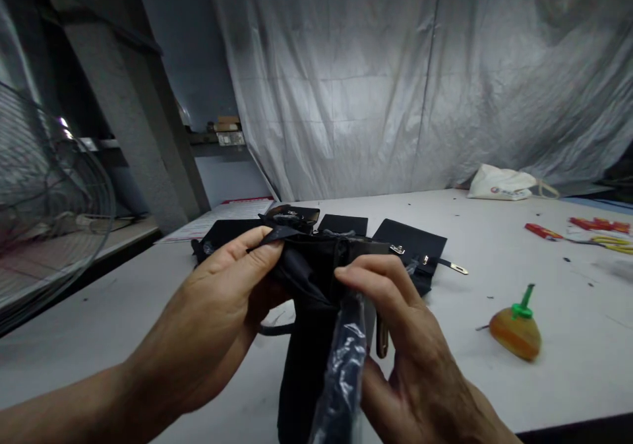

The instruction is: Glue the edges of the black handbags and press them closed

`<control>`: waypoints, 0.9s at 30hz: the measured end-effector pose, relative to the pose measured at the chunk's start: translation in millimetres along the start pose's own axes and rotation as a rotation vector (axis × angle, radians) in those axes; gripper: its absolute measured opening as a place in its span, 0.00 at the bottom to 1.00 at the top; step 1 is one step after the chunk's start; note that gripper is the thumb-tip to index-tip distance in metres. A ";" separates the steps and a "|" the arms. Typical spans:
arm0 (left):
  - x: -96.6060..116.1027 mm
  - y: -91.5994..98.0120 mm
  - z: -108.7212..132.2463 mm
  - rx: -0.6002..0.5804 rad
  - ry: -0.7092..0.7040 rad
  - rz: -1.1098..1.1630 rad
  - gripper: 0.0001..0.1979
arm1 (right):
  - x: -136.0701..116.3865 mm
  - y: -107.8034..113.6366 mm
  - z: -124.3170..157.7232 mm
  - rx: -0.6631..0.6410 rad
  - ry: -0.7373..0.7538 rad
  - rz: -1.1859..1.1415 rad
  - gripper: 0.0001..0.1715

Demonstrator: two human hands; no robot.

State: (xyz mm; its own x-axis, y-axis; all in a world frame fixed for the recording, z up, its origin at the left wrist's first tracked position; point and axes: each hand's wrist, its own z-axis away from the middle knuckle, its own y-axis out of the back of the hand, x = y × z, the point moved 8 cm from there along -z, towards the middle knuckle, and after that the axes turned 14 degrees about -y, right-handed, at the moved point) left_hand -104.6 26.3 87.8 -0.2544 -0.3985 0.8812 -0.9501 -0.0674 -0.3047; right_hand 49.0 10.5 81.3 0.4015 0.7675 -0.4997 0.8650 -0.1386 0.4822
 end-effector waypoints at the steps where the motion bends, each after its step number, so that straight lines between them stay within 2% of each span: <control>1: -3.9 -2.8 1.1 -0.022 0.014 0.024 0.12 | 1.0 -0.4 0.5 -0.034 0.006 0.024 0.33; 4: -12.4 -8.2 0.9 -0.076 0.020 0.055 0.10 | 10.8 2.6 2.3 -0.040 -0.040 0.082 0.33; 11: -26.3 7.6 -17.8 -0.094 -0.009 0.029 0.11 | 39.6 17.7 10.9 -0.064 -0.172 0.154 0.18; 16: -35.4 10.7 -18.7 -0.096 -0.018 0.092 0.09 | 48.8 27.3 14.9 0.145 -0.182 0.200 0.08; 19: -41.1 7.5 -10.3 -0.103 -0.028 0.086 0.11 | 52.3 26.6 13.9 0.197 -0.205 0.193 0.06; 21: -43.2 3.1 -0.3 -0.157 -0.042 0.053 0.12 | 57.9 29.8 12.0 0.207 -0.264 0.180 0.06; 24: -45.5 -6.0 20.2 -0.299 -0.058 -0.051 0.14 | 68.6 38.4 10.4 0.179 -0.384 0.165 0.11; 27: -48.9 -16.2 37.3 -0.435 -0.150 -0.172 0.13 | 76.8 46.5 12.4 0.116 -0.479 0.189 0.09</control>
State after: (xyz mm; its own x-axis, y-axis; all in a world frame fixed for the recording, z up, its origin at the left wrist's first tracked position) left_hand -70.1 12.8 36.3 -0.0884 -0.5449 0.8338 -0.9715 0.2319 0.0485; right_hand 123.8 55.2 56.4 0.6225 0.3541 -0.6979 0.7811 -0.3358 0.5264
